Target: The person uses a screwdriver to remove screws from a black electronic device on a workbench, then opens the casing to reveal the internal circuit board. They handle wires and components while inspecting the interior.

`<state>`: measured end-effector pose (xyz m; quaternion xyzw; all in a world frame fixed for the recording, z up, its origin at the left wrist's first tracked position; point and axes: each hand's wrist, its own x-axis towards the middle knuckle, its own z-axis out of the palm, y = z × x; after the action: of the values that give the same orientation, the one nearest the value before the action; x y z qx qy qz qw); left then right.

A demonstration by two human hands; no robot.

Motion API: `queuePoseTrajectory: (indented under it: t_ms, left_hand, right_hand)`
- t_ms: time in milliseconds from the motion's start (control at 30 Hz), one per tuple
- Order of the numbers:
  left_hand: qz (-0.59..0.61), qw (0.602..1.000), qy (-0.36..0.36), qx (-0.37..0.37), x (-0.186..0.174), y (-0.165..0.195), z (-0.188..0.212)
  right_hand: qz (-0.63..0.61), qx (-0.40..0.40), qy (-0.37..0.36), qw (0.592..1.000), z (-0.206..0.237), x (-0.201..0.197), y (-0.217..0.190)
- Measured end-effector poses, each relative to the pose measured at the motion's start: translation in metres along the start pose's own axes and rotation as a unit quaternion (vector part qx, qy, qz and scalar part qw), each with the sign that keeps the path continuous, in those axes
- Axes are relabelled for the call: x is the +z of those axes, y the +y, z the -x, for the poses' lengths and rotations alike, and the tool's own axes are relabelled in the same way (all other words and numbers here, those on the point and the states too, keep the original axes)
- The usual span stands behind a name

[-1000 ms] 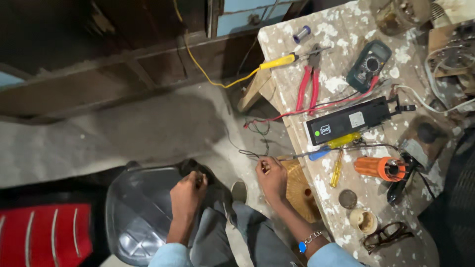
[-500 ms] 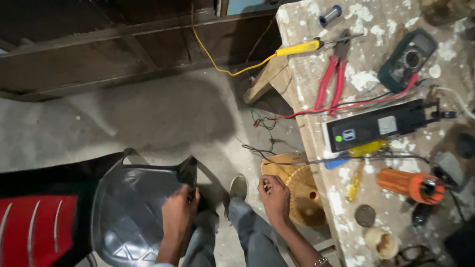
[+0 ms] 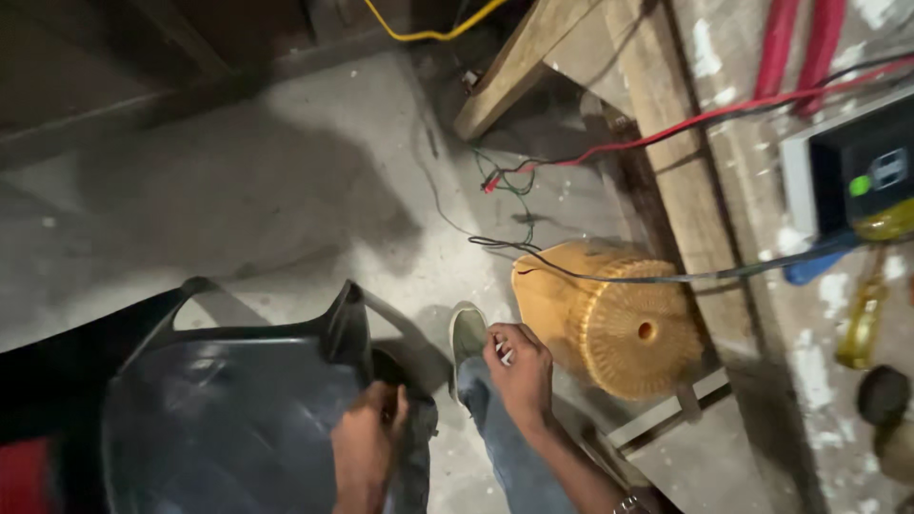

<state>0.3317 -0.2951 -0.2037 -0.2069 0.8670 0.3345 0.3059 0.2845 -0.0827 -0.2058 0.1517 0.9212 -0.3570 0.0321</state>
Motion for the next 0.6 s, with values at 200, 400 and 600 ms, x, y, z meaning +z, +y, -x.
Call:
queuePoseTrajectory:
  t_ms: [200, 400, 600]
  left_hand:
    - [-0.032, 0.997, 0.034, 0.059, 0.051, -0.027, -0.019]
    - [-0.045, 0.957, 0.154, 0.241, 0.064, -0.032, -0.062]
    - [-0.105, 0.952, 0.059, 0.281, 0.056, -0.020, -0.098]
  right_hand:
    - [0.036, 0.001, -0.010, 0.999, 0.013, 0.024, 0.023]
    - [0.013, -0.057, 0.019, 0.998, 0.001, 0.041, 0.040]
    - [0.011, -0.050, 0.005, 0.999, -0.016, 0.044, 0.041]
